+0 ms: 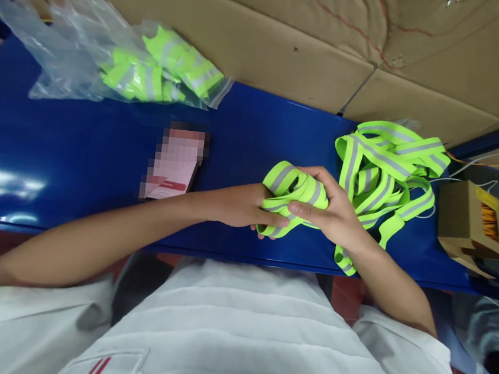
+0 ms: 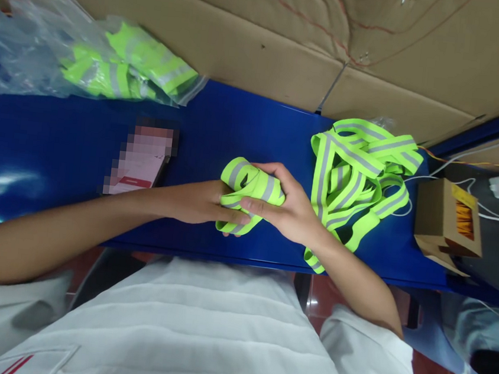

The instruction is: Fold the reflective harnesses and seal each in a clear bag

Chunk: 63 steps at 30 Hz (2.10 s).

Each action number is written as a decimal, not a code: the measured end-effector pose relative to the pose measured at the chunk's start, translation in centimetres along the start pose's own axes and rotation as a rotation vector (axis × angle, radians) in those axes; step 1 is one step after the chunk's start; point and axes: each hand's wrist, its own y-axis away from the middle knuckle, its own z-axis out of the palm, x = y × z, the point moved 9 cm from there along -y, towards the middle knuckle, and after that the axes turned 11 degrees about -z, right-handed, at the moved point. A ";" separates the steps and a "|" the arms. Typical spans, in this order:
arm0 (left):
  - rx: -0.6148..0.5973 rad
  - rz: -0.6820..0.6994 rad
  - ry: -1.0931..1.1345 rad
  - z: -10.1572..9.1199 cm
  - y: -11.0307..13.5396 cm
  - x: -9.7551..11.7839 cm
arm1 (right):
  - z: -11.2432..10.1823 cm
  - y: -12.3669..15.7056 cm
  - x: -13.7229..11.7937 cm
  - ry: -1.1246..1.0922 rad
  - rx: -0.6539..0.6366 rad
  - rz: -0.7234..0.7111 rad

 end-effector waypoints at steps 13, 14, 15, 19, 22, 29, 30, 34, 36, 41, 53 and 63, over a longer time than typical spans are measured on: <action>-0.037 -0.039 -0.117 0.7 0.3 -0.4 | -1.7 0.6 -2.7 0.398 0.111 -0.227; 0.012 -0.075 -0.115 0.4 0.2 -0.8 | -1.9 0.6 -2.8 0.450 0.130 -0.248; 0.090 -0.089 -0.129 -0.1 0.1 -1.0 | -2.1 0.6 -2.9 0.500 0.155 -0.275; 0.677 0.175 -0.368 -3.1 2.1 1.5 | -3.2 1.0 -3.7 0.713 0.287 -0.429; 0.976 0.419 -0.602 -2.7 4.7 3.8 | -3.3 1.3 -4.1 0.800 0.327 -0.509; 0.741 0.525 -0.480 -1.6 3.8 4.3 | -2.7 1.5 -3.7 0.557 0.349 -0.398; 0.786 0.508 -0.476 -2.1 3.8 4.2 | -2.6 1.6 -3.6 0.536 0.358 -0.386; 0.891 0.443 -0.473 -3.4 3.5 3.5 | -2.2 1.9 -3.3 0.532 0.362 -0.388; 0.823 0.369 -0.320 -3.7 2.7 2.5 | -1.9 1.9 -3.0 0.540 0.349 -0.405; 0.636 0.303 0.251 -3.4 1.2 0.4 | -0.4 2.5 -3.2 0.565 0.341 -0.557; 0.416 0.354 0.897 -2.9 0.7 0.2 | -1.4 2.8 -3.1 0.535 0.421 -0.442; 0.479 0.372 0.813 -3.1 0.6 0.0 | -1.5 1.8 -3.0 0.444 0.394 -0.390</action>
